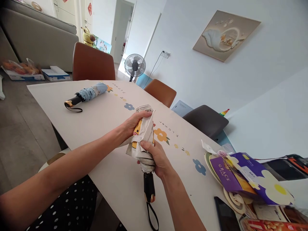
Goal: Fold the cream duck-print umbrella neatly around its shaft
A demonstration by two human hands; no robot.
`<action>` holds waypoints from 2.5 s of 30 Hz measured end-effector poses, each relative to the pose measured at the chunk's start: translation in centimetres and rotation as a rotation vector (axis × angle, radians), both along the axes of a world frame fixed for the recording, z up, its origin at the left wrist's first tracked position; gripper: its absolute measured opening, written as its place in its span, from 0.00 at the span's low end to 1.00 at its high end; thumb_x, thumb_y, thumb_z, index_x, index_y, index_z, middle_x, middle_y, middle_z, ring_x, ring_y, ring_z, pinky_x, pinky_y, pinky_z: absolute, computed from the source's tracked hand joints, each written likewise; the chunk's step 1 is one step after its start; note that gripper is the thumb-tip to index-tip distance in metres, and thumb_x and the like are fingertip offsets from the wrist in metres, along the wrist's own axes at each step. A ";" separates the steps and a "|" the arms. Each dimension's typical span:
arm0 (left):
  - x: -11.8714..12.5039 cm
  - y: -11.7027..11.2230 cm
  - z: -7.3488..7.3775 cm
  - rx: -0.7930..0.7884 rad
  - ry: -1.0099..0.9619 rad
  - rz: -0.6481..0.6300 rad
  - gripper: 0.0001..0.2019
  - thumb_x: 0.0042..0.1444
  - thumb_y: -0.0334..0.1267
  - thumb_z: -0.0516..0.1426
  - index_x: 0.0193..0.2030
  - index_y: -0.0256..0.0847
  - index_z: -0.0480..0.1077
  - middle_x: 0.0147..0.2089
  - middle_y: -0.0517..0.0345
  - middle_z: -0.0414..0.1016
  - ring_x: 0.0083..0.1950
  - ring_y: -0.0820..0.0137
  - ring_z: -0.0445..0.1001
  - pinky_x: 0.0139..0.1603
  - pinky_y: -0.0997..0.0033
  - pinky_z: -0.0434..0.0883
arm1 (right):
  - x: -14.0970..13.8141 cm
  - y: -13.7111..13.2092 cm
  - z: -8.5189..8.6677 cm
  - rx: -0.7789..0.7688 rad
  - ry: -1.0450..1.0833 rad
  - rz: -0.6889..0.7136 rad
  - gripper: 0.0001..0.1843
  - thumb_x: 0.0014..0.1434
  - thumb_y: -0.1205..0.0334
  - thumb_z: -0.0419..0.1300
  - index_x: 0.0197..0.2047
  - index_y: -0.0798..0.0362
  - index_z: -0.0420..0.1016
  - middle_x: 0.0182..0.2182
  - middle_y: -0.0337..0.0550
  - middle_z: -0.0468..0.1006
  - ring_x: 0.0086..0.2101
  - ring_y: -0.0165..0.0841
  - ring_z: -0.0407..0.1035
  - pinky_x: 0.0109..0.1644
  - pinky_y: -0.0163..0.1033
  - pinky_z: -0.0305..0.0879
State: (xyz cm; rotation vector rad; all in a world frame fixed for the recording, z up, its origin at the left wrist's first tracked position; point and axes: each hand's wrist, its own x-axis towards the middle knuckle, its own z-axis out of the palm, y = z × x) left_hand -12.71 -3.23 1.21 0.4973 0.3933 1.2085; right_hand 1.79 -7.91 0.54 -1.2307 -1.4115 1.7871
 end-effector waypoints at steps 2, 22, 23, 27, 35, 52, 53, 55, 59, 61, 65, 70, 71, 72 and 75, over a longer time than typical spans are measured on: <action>0.2 -0.1 0.2 0.046 -0.010 0.071 0.08 0.43 0.36 0.63 0.29 0.36 0.69 0.23 0.55 0.73 0.26 0.68 0.73 0.33 0.67 0.72 | 0.2 0.1 0.5 0.083 -0.049 -0.026 0.19 0.49 0.51 0.63 0.40 0.54 0.71 0.27 0.41 0.75 0.24 0.31 0.69 0.28 0.37 0.70; -0.4 0.6 0.1 -0.014 0.140 0.214 0.12 0.40 0.38 0.65 0.25 0.38 0.66 0.23 0.60 0.68 0.24 0.73 0.68 0.29 0.69 0.68 | -1.3 -0.3 1.3 0.244 -0.242 0.071 0.12 0.41 0.73 0.59 0.32 0.53 0.68 0.23 0.37 0.67 0.22 0.27 0.60 0.23 0.32 0.57; -0.7 0.7 0.1 0.043 0.107 0.139 0.12 0.41 0.40 0.64 0.27 0.37 0.67 0.25 0.58 0.70 0.26 0.72 0.69 0.31 0.69 0.69 | -1.2 -0.3 1.2 0.184 -0.172 0.070 0.12 0.42 0.72 0.60 0.33 0.53 0.68 0.23 0.38 0.68 0.22 0.28 0.62 0.23 0.33 0.59; -0.9 0.2 0.1 0.207 -0.140 -0.164 0.14 0.48 0.45 0.60 0.35 0.36 0.69 0.35 0.49 0.74 0.37 0.65 0.73 0.42 0.62 0.70 | -1.4 -0.8 0.8 0.003 0.200 0.093 0.12 0.44 0.66 0.59 0.35 0.54 0.70 0.25 0.40 0.70 0.22 0.30 0.64 0.24 0.37 0.64; -0.5 -0.7 0.1 0.284 -0.331 -0.214 0.10 0.47 0.38 0.58 0.36 0.37 0.68 0.24 0.59 0.69 0.26 0.71 0.71 0.34 0.67 0.70 | -2.1 -1.1 -1.1 -0.169 0.470 0.282 0.16 0.39 0.64 0.59 0.36 0.58 0.74 0.29 0.46 0.74 0.26 0.34 0.68 0.28 0.39 0.66; -0.1 -0.6 0.3 0.091 -0.028 -0.009 0.10 0.42 0.39 0.61 0.25 0.39 0.64 0.20 0.60 0.65 0.22 0.72 0.68 0.21 0.73 0.65 | -3.2 -2.3 0.7 0.274 -0.261 -0.148 0.13 0.39 0.67 0.63 0.32 0.56 0.68 0.23 0.39 0.72 0.23 0.31 0.64 0.26 0.36 0.62; -0.1 -0.5 0.3 0.070 -0.004 0.014 0.10 0.42 0.40 0.61 0.25 0.39 0.64 0.20 0.60 0.65 0.22 0.72 0.68 0.21 0.72 0.65 | -3.3 -2.3 0.5 0.298 -0.284 -0.182 0.15 0.39 0.66 0.64 0.33 0.55 0.68 0.23 0.39 0.72 0.23 0.30 0.64 0.25 0.36 0.62; 0.0 -0.4 0.1 0.020 0.035 0.056 0.10 0.42 0.40 0.62 0.25 0.39 0.64 0.19 0.59 0.65 0.21 0.72 0.67 0.22 0.70 0.66 | -3.2 -2.2 0.1 0.298 -0.296 -0.229 0.18 0.39 0.66 0.65 0.36 0.55 0.67 0.23 0.38 0.71 0.22 0.30 0.64 0.24 0.35 0.61; -0.1 0.0 0.1 0.012 0.013 0.014 0.11 0.42 0.41 0.63 0.28 0.38 0.67 0.22 0.57 0.69 0.24 0.68 0.70 0.27 0.67 0.69 | -2.4 -1.8 -0.4 0.123 -0.069 -0.120 0.11 0.43 0.64 0.62 0.31 0.55 0.65 0.17 0.36 0.66 0.18 0.28 0.60 0.19 0.34 0.59; -0.3 -0.2 0.3 0.067 -0.068 -0.069 0.12 0.44 0.43 0.61 0.32 0.37 0.68 0.27 0.53 0.72 0.30 0.66 0.73 0.34 0.65 0.71 | -1.9 -1.8 -0.6 -0.002 0.174 0.023 0.10 0.45 0.61 0.60 0.32 0.55 0.66 0.17 0.35 0.64 0.17 0.26 0.57 0.16 0.32 0.58; -0.7 -0.7 0.6 0.166 -0.265 -0.123 0.12 0.48 0.44 0.57 0.35 0.37 0.68 0.28 0.55 0.73 0.31 0.68 0.74 0.42 0.64 0.71 | -1.9 -1.7 -1.3 -0.199 0.514 0.224 0.19 0.43 0.55 0.59 0.39 0.54 0.68 0.22 0.35 0.64 0.16 0.23 0.53 0.12 0.30 0.56; -0.8 -0.2 0.3 0.207 -0.259 -0.062 0.07 0.46 0.37 0.59 0.27 0.38 0.65 0.20 0.63 0.66 0.21 0.76 0.68 0.29 0.71 0.69 | -1.8 -1.3 -1.1 -0.157 0.311 0.224 0.19 0.46 0.53 0.61 0.40 0.54 0.68 0.25 0.39 0.70 0.17 0.27 0.63 0.18 0.35 0.64; -0.8 0.0 0.2 0.199 -0.225 -0.039 0.08 0.46 0.37 0.59 0.25 0.38 0.64 0.20 0.62 0.66 0.20 0.76 0.67 0.27 0.72 0.68 | -1.7 -1.2 -0.8 -0.108 0.226 0.196 0.17 0.46 0.56 0.61 0.39 0.55 0.67 0.24 0.40 0.71 0.17 0.28 0.65 0.20 0.35 0.65; -0.8 0.1 0.2 0.189 -0.188 -0.017 0.09 0.45 0.37 0.59 0.24 0.38 0.63 0.20 0.62 0.65 0.20 0.75 0.67 0.26 0.73 0.68 | -1.5 -1.1 -0.4 -0.059 0.141 0.165 0.15 0.47 0.58 0.61 0.37 0.56 0.67 0.23 0.40 0.71 0.18 0.29 0.66 0.22 0.36 0.66; -0.3 0.0 0.4 0.152 -0.086 0.074 0.10 0.44 0.39 0.60 0.23 0.39 0.63 0.19 0.62 0.66 0.20 0.75 0.67 0.24 0.74 0.66 | -1.5 -0.9 0.6 0.071 -0.111 0.077 0.11 0.45 0.64 0.60 0.33 0.56 0.66 0.20 0.42 0.72 0.20 0.32 0.66 0.23 0.38 0.66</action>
